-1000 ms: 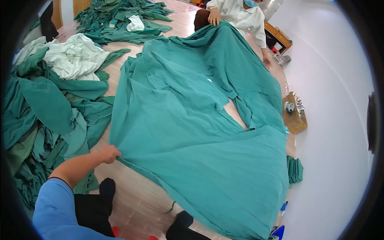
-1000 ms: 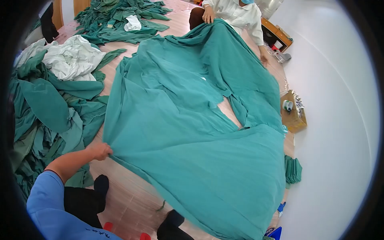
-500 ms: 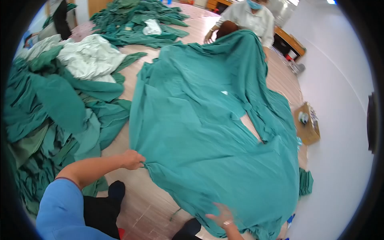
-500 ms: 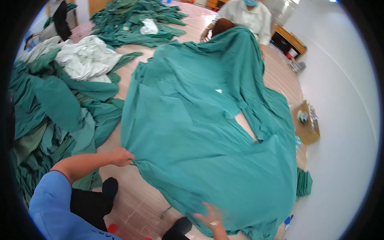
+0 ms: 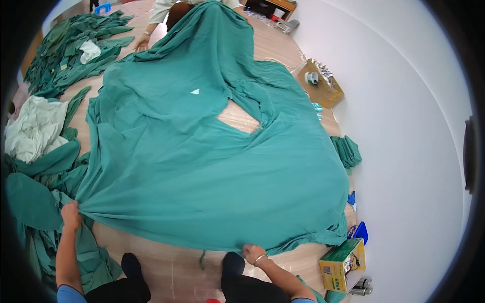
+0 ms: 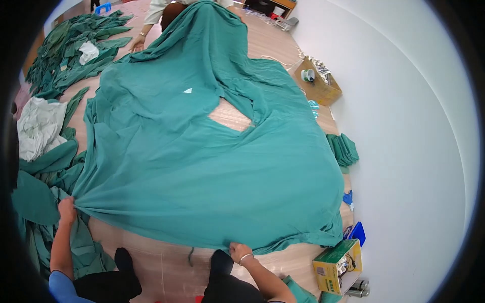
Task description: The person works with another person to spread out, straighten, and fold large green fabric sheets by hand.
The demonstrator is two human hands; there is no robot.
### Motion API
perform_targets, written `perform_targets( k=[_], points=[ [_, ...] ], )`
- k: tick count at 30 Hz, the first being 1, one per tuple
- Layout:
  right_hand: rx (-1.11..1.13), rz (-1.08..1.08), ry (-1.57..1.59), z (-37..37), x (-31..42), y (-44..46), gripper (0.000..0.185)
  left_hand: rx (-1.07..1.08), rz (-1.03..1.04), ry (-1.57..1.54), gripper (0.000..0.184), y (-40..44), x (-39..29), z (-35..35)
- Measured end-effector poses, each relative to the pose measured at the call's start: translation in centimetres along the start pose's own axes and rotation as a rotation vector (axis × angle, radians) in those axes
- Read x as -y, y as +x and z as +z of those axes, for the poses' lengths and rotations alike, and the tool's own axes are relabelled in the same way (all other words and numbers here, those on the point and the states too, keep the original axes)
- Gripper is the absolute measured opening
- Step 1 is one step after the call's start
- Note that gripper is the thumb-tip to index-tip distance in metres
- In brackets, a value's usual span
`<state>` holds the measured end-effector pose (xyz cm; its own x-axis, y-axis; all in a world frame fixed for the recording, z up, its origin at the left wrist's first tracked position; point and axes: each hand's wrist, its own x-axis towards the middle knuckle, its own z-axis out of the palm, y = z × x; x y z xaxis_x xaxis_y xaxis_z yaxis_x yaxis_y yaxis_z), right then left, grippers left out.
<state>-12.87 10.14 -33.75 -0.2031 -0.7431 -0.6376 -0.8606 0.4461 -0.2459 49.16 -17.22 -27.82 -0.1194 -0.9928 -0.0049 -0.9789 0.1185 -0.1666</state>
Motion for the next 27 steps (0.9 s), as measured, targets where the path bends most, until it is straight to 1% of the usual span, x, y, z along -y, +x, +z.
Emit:
perform_targets(
  k=[1, 2, 3, 4, 6, 7, 8, 9, 10, 11, 13, 14, 16, 17, 18, 19, 20, 21, 22, 23, 24, 25, 26, 27],
  points=[
    [-0.171, -0.127, 0.032, -1.7, 1.1, -0.8, 0.009, -0.009, 0.012, 0.004, 0.015, -0.1, 1.2, -0.5],
    [-0.343, -0.252, 0.063, -3.0, 2.1, -1.5, 0.009, -0.278, 0.041, 0.008, 0.011, -0.2, 2.5, -1.0],
    [-0.584, -0.446, 0.119, -3.9, 2.6, -1.8, 0.008, -0.548, 0.068, 0.008, 0.008, -0.3, 3.2, -1.1],
    [-0.594, -0.441, 0.126, -4.1, 2.3, -1.8, 0.008, -0.556, 0.077, 0.01, 0.008, -0.4, 3.3, -0.8],
    [-0.434, -0.134, 0.249, -4.7, 1.2, -2.0, 0.01, -0.47, -0.227, -0.109, 0.013, -0.8, 3.6, -0.5],
    [-0.562, -0.13, 0.418, -4.9, -0.3, -1.8, 0.013, -0.174, -0.326, -0.215, 0.021, -0.9, 2.4, -2.0],
    [-0.739, -0.11, 0.392, -5.6, -2.3, -1.9, 0.017, -0.163, -0.242, -0.287, 0.024, -1.1, 2.0, -0.8],
    [-0.852, -0.045, 0.39, -7.6, -3.8, -2.6, 0.025, -0.142, -0.16, -0.354, 0.027, -1.4, 1.3, 1.2],
    [-0.697, 0.104, 0.54, -15.0, -3.0, -6.8, 0.033, -0.198, -0.049, -0.526, 0.028, -1.9, -1.9, 1.0],
    [-0.587, 0.081, 0.508, -17.0, -6.6, -7.5, 0.049, -0.188, 0.04, -0.601, 0.028, -1.7, -5.5, 0.5],
    [-0.381, 0.072, -0.039, -25.4, -5.3, -13.0, 0.065, -0.181, 0.13, -0.675, 0.029, -0.2, -11.8, -2.4],
    [-0.354, 0.061, -0.394, -28.1, -6.3, -14.7, 0.077, -0.222, 0.148, -0.701, 0.029, 1.2, -14.3, -4.4],
    [-0.122, 0.363, -0.878, -36.6, -3.8, -17.0, 0.059, -0.337, 0.134, -0.739, 0.03, 5.0, -17.4, -9.7],
    [-0.459, 0.51, -0.963, -40.5, -6.2, -17.8, 0.03, -0.411, 0.104, -0.751, 0.03, 7.0, -18.0, -13.2],
    [-0.769, 0.581, -0.946, -44.6, -4.4, -20.7, 0.022, -0.487, 0.065, -0.761, 0.031, 8.7, -18.1, -16.9],
    [-1.092, 0.608, -0.879, -48.7, -2.4, -23.5, 0.019, -0.561, 0.017, -0.776, 0.032, 10.1, -17.8, -20.6],
    [-1.312, 0.582, -0.872, -52.0, -3.0, -26.0, 0.018, -0.638, -0.028, -0.789, 0.032, 10.9, -16.8, -24.4],
    [-1.466, 0.532, -0.915, -54.2, -3.6, -28.6, 0.017, -0.717, -0.063, -0.799, 0.033, 11.3, -15.4, -27.8],
    [-1.59, 0.492, -0.956, -55.7, -3.4, -31.2, 0.016, -0.8, -0.086, -0.815, 0.034, 11.0, -13.5, -30.7],
    [-1.681, 0.459, -0.967, -56.3, -3.0, -33.2, 0.016, -0.89, -0.065, -0.798, 0.033, 10.5, -11.4, -32.6],
    [-1.687, 0.456, -0.904, -55.8, -1.3, -35.0, 0.014, -0.979, -0.045, -0.775, 0.032, 9.9, -9.4, -34.5],
    [-1.744, 0.374, -0.856, -54.4, -0.6, -35.6, 0.013, -0.956, -0.084, -1.017, 0.031, 8.0, -8.3, -36.5],
    [-1.807, 0.289, -0.805, -52.9, 0.0, -35.9, 0.012, -1.077, -0.051, -1.011, 0.029, 7.0, -6.1, -36.8],
    [-1.759, 0.159, -0.796, -50.6, 0.1, -35.7, 0.013, -1.083, -0.06, -1.09, 0.023, 6.0, -3.9, -36.5]
  ],
)
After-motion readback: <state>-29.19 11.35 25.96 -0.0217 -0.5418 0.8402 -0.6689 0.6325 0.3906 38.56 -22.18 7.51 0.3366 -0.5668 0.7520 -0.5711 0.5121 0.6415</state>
